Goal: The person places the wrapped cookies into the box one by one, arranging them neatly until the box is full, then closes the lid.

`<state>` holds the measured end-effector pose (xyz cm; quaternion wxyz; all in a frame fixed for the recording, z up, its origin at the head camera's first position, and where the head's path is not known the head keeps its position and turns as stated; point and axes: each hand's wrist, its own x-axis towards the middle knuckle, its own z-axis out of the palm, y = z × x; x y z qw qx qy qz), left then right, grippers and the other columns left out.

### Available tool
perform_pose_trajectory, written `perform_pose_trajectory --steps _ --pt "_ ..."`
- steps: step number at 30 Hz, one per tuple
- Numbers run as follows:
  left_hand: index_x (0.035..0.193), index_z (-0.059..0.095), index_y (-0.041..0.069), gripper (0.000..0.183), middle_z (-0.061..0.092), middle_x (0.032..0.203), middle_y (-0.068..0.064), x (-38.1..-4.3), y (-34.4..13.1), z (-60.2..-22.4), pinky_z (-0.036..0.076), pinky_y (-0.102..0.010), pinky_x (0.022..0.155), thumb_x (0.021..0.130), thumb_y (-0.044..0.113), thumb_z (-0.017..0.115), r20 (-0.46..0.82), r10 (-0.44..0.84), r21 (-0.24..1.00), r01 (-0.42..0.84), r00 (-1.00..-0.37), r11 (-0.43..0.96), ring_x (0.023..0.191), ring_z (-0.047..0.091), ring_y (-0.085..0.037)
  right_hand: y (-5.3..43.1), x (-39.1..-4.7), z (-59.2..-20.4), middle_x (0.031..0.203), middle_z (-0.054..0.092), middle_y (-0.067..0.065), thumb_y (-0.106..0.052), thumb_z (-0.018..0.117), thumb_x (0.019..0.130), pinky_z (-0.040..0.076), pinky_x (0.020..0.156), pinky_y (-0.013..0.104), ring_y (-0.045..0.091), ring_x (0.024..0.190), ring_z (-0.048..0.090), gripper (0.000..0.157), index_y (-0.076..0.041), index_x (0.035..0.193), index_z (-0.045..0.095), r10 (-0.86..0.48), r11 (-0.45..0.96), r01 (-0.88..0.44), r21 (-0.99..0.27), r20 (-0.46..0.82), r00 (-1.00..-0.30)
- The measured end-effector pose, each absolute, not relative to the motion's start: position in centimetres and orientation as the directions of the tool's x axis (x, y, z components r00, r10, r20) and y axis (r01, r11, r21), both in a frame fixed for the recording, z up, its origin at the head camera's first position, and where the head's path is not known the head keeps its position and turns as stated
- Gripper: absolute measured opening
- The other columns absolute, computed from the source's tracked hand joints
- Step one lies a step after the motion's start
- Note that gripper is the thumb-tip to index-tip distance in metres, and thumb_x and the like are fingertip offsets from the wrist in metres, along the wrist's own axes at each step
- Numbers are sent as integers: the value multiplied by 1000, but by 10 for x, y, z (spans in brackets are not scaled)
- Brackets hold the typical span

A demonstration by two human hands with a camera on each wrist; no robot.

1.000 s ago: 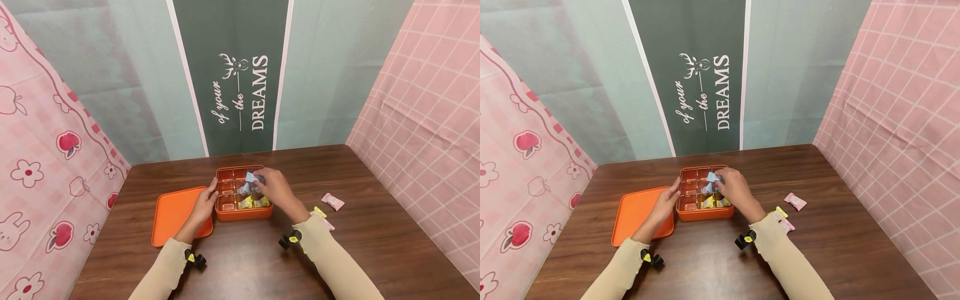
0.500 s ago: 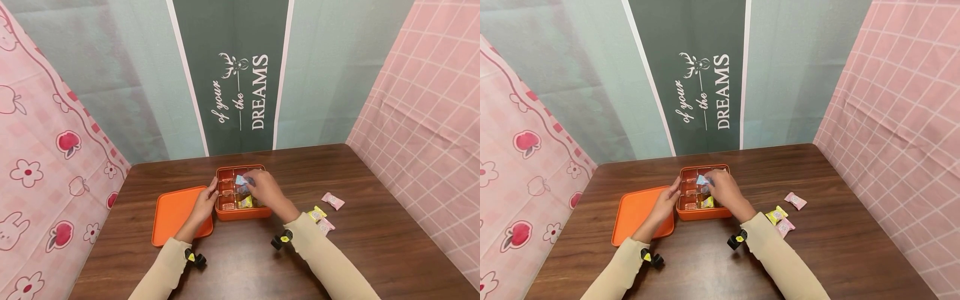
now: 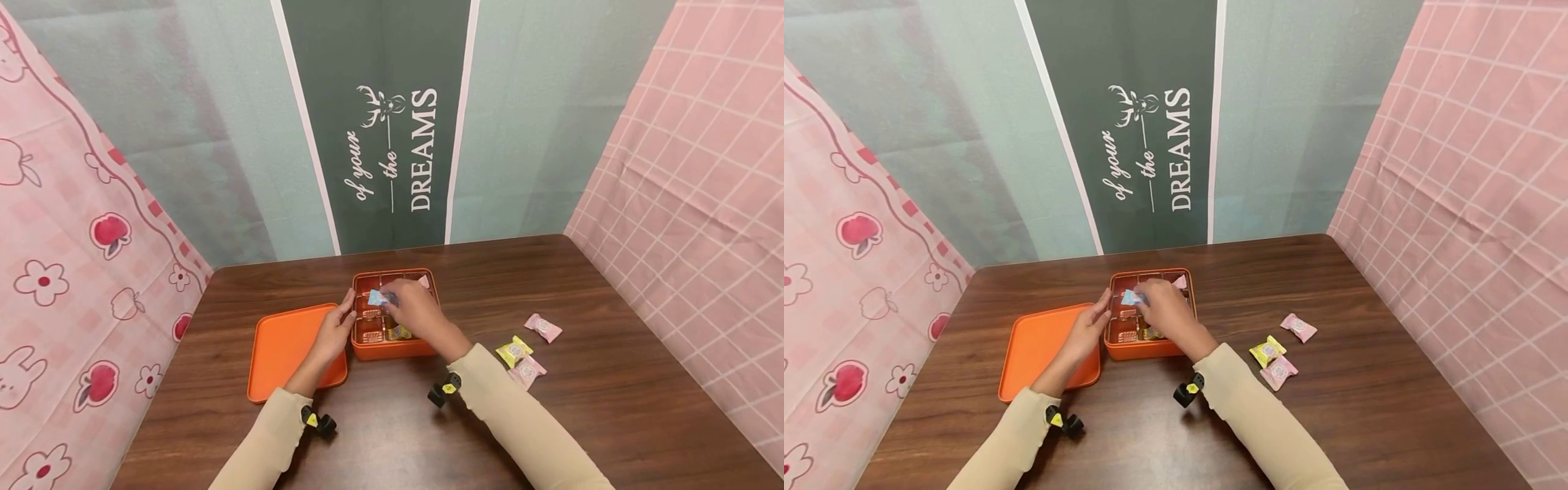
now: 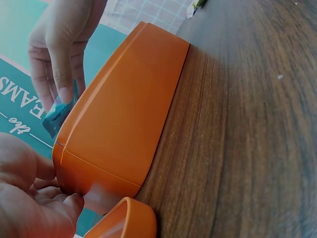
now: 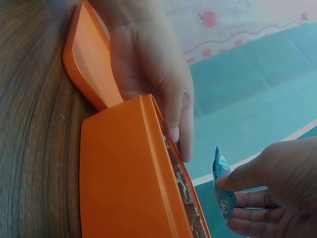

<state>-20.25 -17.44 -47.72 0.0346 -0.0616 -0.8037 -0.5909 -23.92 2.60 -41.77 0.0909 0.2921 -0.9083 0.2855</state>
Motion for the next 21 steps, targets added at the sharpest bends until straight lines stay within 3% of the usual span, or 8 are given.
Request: perform_pose_trajectory --steps 4,11,21 --pt "153 35 -6 49 28 163 -15 -203 -176 -478 20 -47 122 105 -2 46 129 55 943 140 -990 303 152 23 -28 18 -241 -418 109 75 9 -11 80 88 58 90 38 22 98 70 24 -5 111 77 -494 676 -582 -451 308 -813" --pt "153 35 -5 49 28 164 -13 -202 -177 -478 20 -45 122 106 -1 45 125 67 944 139 -990 298 152 22 -25 10 -243 -421 116 73 10 -10 80 88 56 95 40 25 108 69 24 -6 112 77 -505 682 -580 -445 286 -814" --pt "154 35 -4 49 26 165 -12 -202 -177 -477 20 -45 122 106 0 45 113 69 948 129 -991 290 152 21 -24 1 -247 -425 113 74 9 -10 81 87 55 96 43 26 105 69 29 -7 115 77 -526 701 -585 -407 259 -810"
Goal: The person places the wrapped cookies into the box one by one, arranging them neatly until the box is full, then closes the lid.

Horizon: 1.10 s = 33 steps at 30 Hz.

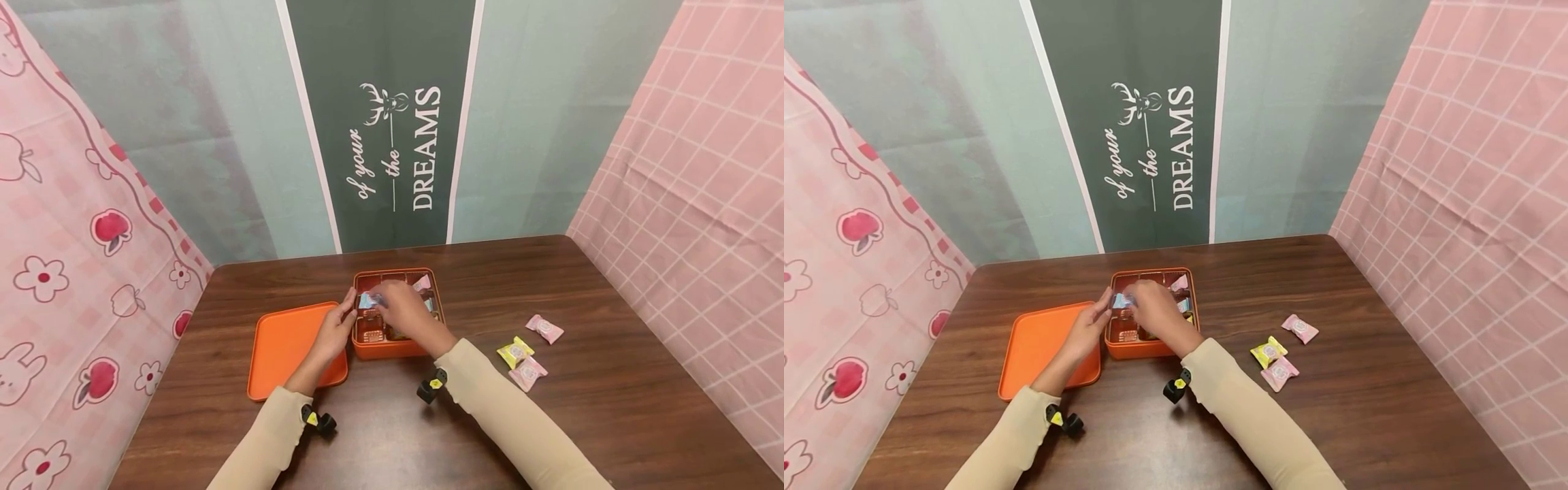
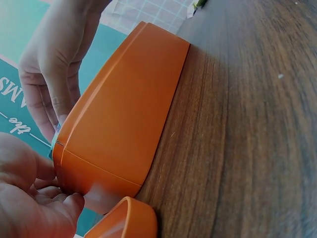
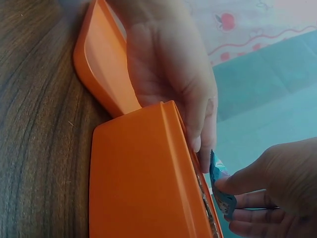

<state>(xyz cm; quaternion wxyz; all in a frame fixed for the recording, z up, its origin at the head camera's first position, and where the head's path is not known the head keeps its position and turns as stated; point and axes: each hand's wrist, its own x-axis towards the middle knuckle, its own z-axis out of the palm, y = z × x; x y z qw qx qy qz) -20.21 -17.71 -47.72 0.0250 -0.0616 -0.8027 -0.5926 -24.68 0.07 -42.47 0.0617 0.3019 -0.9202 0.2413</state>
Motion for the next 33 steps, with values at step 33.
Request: perform_pose_trajectory --steps 33 --pt "155 32 -3 49 24 165 -14 -204 -178 -479 18 -49 122 107 1 43 125 87 946 145 -988 291 153 19 -28 -11 -252 -431 100 74 5 -6 81 84 57 90 37 23 97 68 22 -10 106 81 -593 714 -638 -287 238 -770"
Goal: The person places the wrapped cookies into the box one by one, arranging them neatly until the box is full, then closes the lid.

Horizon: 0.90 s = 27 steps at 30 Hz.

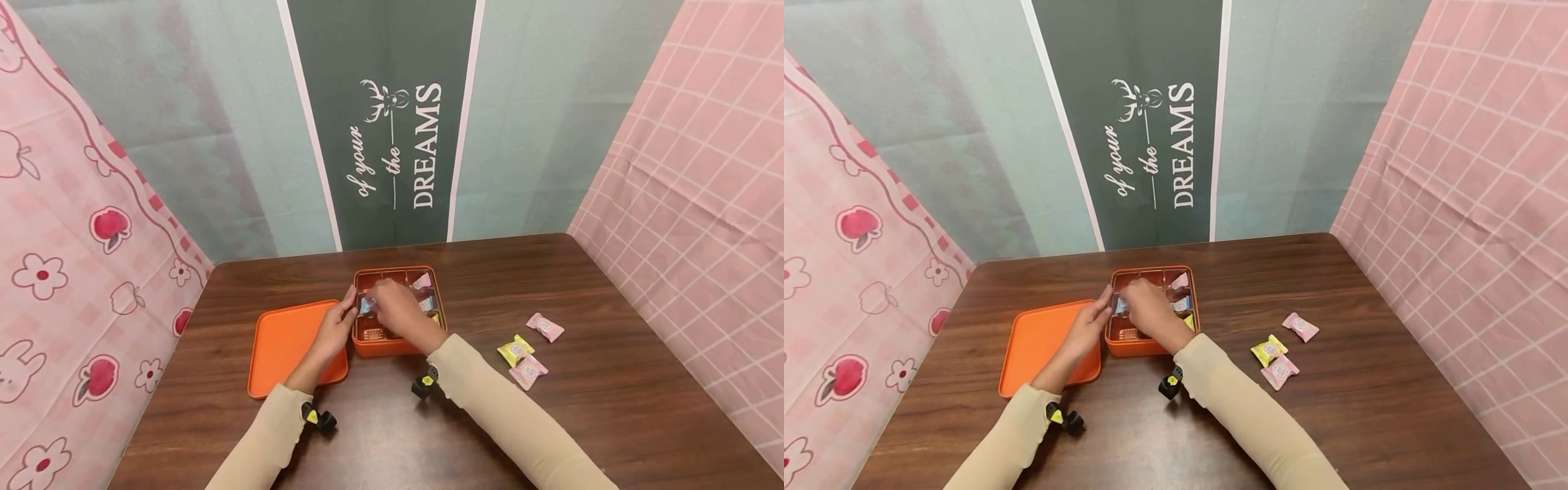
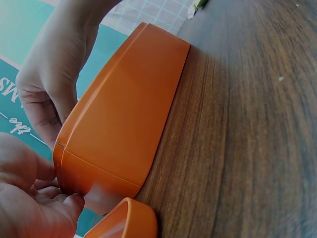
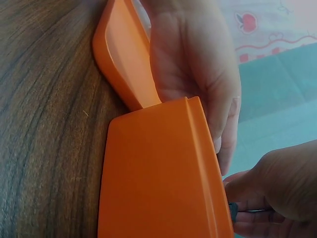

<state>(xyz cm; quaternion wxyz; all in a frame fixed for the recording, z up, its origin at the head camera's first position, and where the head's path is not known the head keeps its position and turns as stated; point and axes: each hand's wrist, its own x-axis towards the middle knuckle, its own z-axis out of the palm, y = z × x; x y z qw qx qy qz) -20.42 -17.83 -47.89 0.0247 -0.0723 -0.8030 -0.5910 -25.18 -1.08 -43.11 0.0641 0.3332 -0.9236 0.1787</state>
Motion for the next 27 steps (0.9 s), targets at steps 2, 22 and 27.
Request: perform_pose_trajectory --steps 2,22,27 --pt "155 33 -3 49 25 165 -15 -204 -178 -478 18 -49 122 107 1 43 126 87 945 146 -988 293 153 20 -27 -11 -252 -432 99 74 5 -6 81 84 57 89 37 23 96 67 21 -10 105 81 -599 712 -644 -279 239 -765" --pt "153 33 -8 49 25 163 -20 -201 -178 -477 21 -51 120 106 -1 44 161 91 936 181 -983 303 152 21 -31 -11 -246 -437 99 77 4 -8 78 88 58 84 39 23 93 71 17 -11 105 80 -636 683 -678 -271 238 -735" --pt "153 32 -10 49 25 163 -22 -202 -178 -477 22 -50 120 106 -2 43 174 99 930 197 -980 311 152 21 -32 -6 -240 -432 101 76 5 -11 77 90 59 82 39 22 93 70 19 -9 109 78 -623 689 -674 -267 256 -739"
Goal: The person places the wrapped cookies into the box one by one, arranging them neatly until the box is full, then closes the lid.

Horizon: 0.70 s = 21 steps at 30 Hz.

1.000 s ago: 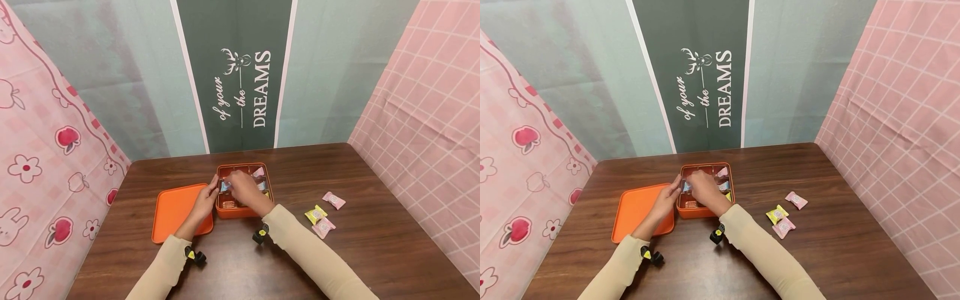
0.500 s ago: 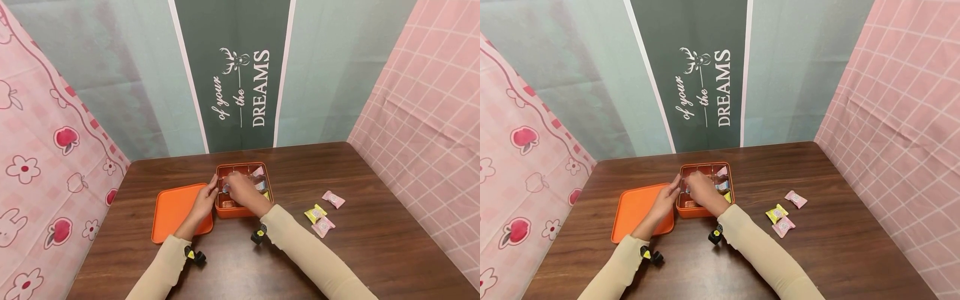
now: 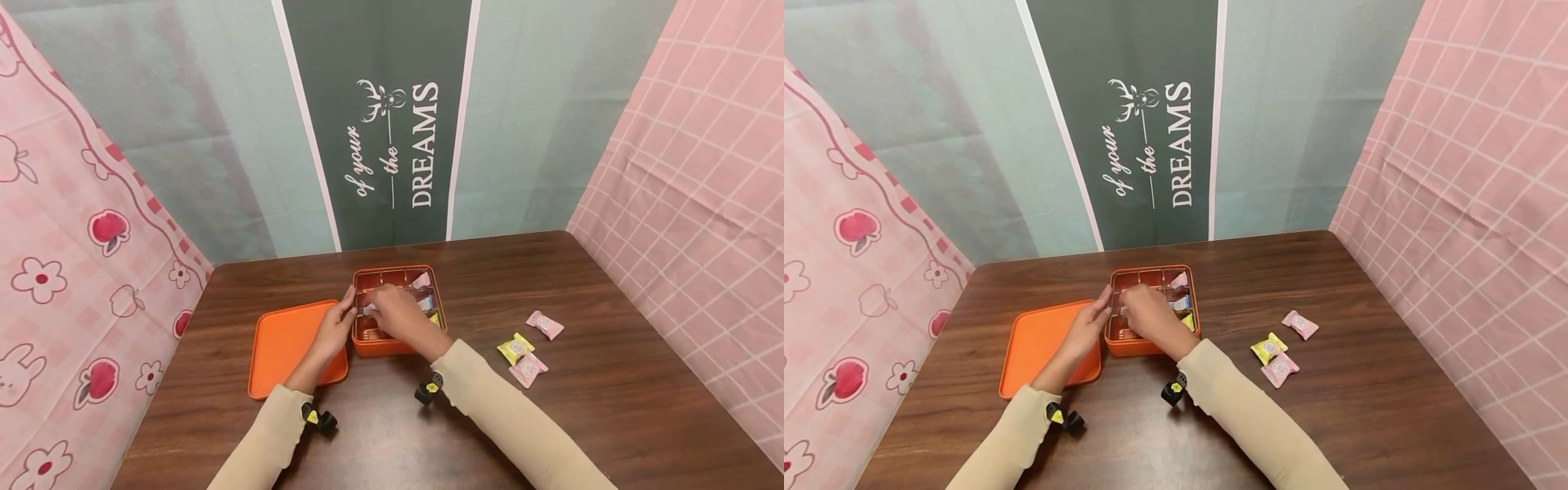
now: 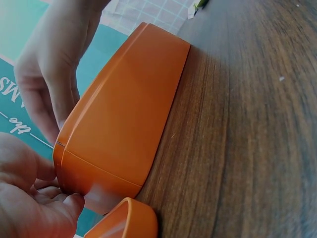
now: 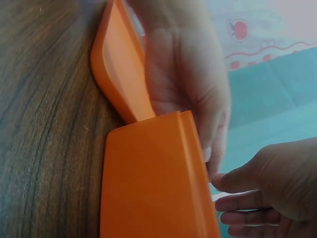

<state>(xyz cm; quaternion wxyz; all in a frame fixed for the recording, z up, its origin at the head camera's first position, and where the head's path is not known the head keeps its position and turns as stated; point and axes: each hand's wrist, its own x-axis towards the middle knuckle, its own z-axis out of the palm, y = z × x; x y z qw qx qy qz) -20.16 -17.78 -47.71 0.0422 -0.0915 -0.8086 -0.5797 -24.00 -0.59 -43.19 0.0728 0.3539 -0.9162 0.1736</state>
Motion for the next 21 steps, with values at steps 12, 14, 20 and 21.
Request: perform_pose_trajectory --steps 12,14,20,21 --pt "154 31 -6 49 23 165 -18 -204 -176 -475 16 -49 123 107 -2 43 115 80 947 133 -990 292 153 18 -31 28 -222 -418 97 75 3 -14 81 87 59 83 37 20 91 68 15 -8 101 78 -623 663 -705 -251 337 -706" --pt "154 30 -9 49 21 164 -20 -201 -174 -468 16 -50 122 106 -4 42 109 90 945 131 -990 298 153 16 -33 33 -219 -417 96 75 3 -13 81 87 59 83 38 20 91 68 15 -9 101 78 -629 657 -708 -257 331 -704" --pt "153 28 -12 49 20 163 -25 -185 -168 -440 16 -52 122 106 -5 41 93 113 946 123 -989 299 152 16 -37 50 -208 -413 105 76 2 -14 82 86 58 84 41 21 98 68 23 -9 109 78 -634 663 -699 -268 295 -715" --pt "153 29 -12 49 20 163 -25 -184 -168 -439 16 -52 122 106 -5 42 93 113 946 123 -989 299 152 16 -37 53 -206 -412 106 76 2 -14 82 86 58 84 41 21 100 68 25 -9 111 78 -630 669 -694 -266 293 -720"
